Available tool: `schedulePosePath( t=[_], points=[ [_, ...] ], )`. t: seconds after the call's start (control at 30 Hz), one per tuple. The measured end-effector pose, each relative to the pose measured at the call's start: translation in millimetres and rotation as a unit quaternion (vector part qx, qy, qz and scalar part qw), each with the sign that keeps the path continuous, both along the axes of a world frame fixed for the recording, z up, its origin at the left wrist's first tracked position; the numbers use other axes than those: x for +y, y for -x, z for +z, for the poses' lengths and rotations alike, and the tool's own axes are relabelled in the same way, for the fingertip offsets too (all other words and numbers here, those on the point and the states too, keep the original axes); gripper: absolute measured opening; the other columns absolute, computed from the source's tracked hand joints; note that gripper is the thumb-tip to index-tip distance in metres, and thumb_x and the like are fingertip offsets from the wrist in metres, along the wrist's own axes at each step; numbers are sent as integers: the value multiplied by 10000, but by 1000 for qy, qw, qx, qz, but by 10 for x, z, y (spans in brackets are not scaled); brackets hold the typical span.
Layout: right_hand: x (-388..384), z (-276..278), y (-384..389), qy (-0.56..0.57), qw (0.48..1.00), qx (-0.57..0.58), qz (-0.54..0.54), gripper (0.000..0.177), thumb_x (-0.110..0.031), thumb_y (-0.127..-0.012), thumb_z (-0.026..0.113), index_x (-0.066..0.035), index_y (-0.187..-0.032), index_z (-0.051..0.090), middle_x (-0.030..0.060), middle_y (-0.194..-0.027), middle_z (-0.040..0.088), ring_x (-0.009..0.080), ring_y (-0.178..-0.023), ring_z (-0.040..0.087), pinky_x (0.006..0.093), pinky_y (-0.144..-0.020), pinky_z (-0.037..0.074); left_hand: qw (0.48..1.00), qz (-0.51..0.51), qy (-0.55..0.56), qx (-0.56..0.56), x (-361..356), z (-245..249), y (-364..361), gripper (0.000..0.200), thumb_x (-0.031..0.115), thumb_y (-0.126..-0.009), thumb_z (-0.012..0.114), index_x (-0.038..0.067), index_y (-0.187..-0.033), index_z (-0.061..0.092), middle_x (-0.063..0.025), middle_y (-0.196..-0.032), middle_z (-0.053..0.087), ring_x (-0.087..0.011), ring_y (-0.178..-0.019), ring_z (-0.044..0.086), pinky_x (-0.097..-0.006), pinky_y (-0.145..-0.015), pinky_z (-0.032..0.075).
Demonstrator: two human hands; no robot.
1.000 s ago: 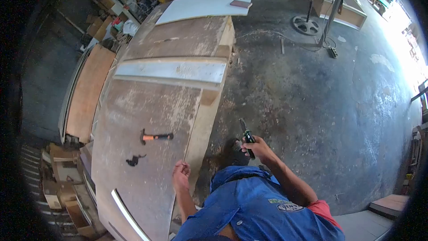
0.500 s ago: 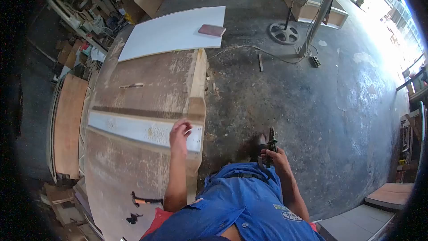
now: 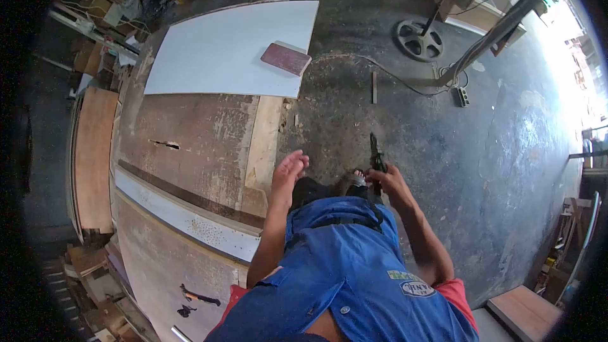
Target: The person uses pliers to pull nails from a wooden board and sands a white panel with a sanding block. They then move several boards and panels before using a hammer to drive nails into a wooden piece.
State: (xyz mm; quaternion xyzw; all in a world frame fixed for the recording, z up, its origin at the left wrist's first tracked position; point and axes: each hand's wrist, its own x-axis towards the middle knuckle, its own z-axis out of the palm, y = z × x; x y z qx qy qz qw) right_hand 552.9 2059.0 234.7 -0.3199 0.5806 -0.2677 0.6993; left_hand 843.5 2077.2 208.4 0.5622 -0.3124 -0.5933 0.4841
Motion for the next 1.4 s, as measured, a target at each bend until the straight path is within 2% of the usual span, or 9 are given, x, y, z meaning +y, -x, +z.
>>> schedulePosePath(
  t=[0.3, 0.67, 0.73, 0.8, 0.9, 0.93, 0.97, 1.27, 1.4],
  points=[
    [-1279, 267, -562, 66, 998, 10, 20, 424, -176, -886, 587, 4, -1257, 490, 102, -1033, 632, 185, -899, 610, 307, -759, 481, 919, 253, -87, 291, -1992, -977, -319, 362, 139, -892, 602, 68, -1231, 500, -32, -1021, 648, -147, -908, 637, -286, -752, 502],
    [-2135, 436, -1871, 23, 998, -8, 50, 395, -128, -877, 567, -6, -1248, 506, 125, -1055, 617, 207, -897, 607, 329, -785, 490, 932, -38, -171, 318, -2234, -1269, -753, 202, 222, -855, 674, 46, -956, 675, -58, -899, 687, -160, -797, 662, -295, -720, 515],
    [-2340, 526, -2181, 53, 994, 9, 95, 393, -134, -870, 563, -2, -1236, 513, 116, -1055, 619, 203, -894, 610, 329, -786, 488, 938, -226, 45, 259, -2154, -1625, -915, 238, 240, -883, 638, 12, -946, 661, -52, -875, 690, -153, -791, 667, -312, -734, 519],
    [-2570, 600, -2554, 54, 985, 50, 153, 404, -149, -862, 569, 1, -1234, 517, 103, -1047, 631, 186, -900, 607, 318, -784, 483, 977, -166, 46, 124, -2195, -997, -1402, 256, 249, -882, 610, 7, -952, 656, -68, -852, 687, -182, -771, 662, -331, -700, 519],
    [-2859, 613, -3275, 107, 945, 69, 300, 360, -113, -878, 561, 9, -1216, 529, 95, -1052, 652, 155, -900, 593, 298, -803, 467, 959, 135, 53, -245, -2131, -580, -2431, 290, 239, -885, 548, -10, -1006, 634, -91, -817, 687, -233, -756, 658, -361, -680, 516],
    [-2936, 586, -3542, 112, 941, 68, 312, 360, -113, -878, 561, 9, -1216, 529, 95, -1052, 652, 155, -900, 593, 298, -803, 467, 942, 243, -22, -230, -2140, -535, -2798, 317, 230, -897, 519, -32, -1045, 618, -149, -862, 679, -269, -791, 656, -375, -709, 510],
    [-3010, 558, -3815, 113, 925, 42, 359, 345, -105, -886, 557, 10, -1210, 534, 85, -1054, 654, 151, -901, 594, 297, -807, 465, 896, 389, 190, -95, -2124, -708, -3218, 331, 215, -885, 544, -47, -1080, 599, -205, -995, 646, -309, -909, 630, -373, -779, 493],
    [-3563, 151, -6454, 169, 786, 74, 590, 294, -116, -890, 591, -15, -1166, 579, 46, -1048, 659, 126, -928, 587, 275, -808, 453, 694, 532, 3, -485, -2266, -782, -4764, 525, 205, -816, 605, -19, -1276, 491, -195, -1308, 506, -385, -1223, 453, -492, -1008, 370],
    [-3904, 63, -7446, 407, 631, 228, 620, 271, -150, -885, 567, -27, -1125, 536, 185, -950, 637, 359, -936, 598, 439, -816, 461, 701, 477, -145, -511, -2392, -765, -4770, 590, 269, -799, 599, 50, -1322, 433, -153, -1395, 426, -353, -1349, 323, -508, -1133, 207]
  ],
)
